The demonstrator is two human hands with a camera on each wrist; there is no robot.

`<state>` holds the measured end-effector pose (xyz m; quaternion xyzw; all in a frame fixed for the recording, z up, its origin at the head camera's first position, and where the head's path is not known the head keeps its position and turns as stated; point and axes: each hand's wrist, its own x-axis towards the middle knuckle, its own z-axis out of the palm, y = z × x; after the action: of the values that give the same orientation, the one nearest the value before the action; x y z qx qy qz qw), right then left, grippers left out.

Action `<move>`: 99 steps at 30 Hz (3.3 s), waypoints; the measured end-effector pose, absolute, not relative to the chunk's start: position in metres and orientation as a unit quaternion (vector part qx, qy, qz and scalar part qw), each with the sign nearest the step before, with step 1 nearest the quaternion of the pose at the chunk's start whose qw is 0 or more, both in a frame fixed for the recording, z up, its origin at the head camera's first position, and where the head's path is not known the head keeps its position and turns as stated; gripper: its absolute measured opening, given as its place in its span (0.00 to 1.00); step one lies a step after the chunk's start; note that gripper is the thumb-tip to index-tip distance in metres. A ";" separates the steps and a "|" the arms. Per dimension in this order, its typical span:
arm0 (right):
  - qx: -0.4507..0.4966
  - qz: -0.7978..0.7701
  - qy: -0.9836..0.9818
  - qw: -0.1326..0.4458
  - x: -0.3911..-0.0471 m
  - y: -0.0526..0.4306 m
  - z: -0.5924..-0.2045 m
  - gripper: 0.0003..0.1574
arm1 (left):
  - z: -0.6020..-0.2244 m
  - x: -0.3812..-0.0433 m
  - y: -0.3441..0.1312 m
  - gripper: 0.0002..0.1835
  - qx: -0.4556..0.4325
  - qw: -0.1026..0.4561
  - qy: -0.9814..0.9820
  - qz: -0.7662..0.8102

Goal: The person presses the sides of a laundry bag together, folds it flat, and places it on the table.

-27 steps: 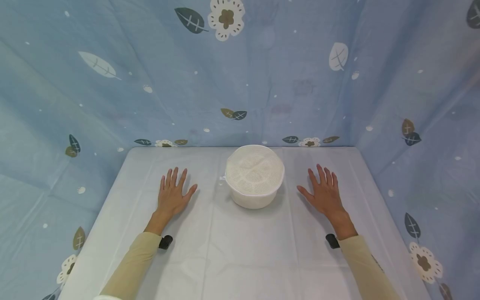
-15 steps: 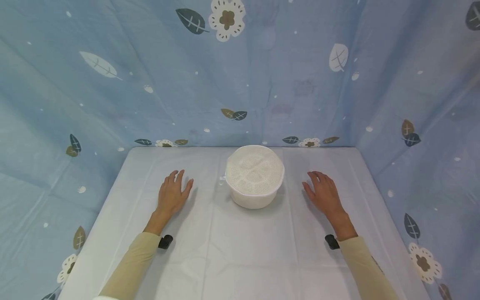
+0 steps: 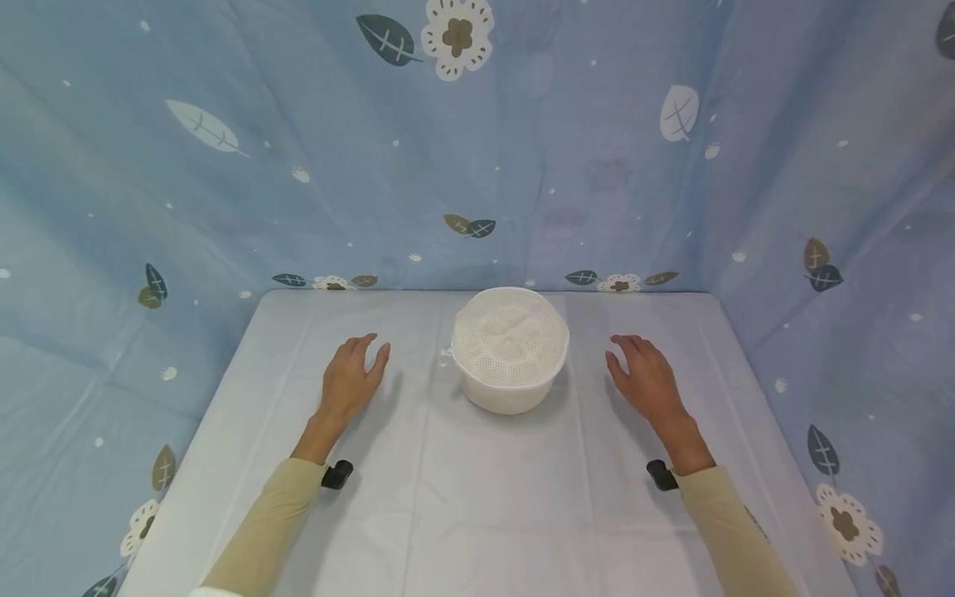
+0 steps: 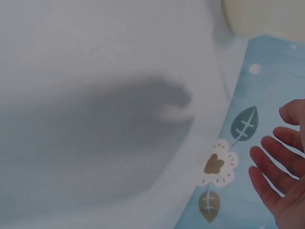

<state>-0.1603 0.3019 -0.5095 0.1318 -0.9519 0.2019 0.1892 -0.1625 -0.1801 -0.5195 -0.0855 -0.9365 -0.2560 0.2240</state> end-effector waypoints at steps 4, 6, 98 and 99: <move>0.131 0.213 -0.949 0.191 -0.162 0.299 -0.505 0.20 | -0.512 -0.164 -0.174 0.24 -0.082 0.216 -0.934 -0.273; 0.132 0.218 -0.948 0.190 -0.163 0.298 -0.503 0.20 | -0.510 -0.164 -0.170 0.24 -0.079 0.214 -0.932 -0.282; -0.020 0.542 -0.836 -0.080 -0.161 0.230 -0.453 0.30 | -0.464 -0.152 -0.085 0.15 0.009 -0.067 -0.735 -0.675; -0.021 0.542 -0.836 -0.082 -0.160 0.230 -0.453 0.31 | -0.463 -0.150 -0.086 0.15 0.011 -0.069 -0.734 -0.676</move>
<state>-0.1600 0.2296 -0.4529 -0.0215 -0.8360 0.5421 -0.0822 -0.1501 -0.0857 -0.4633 0.0106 -0.7335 -0.6761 -0.0690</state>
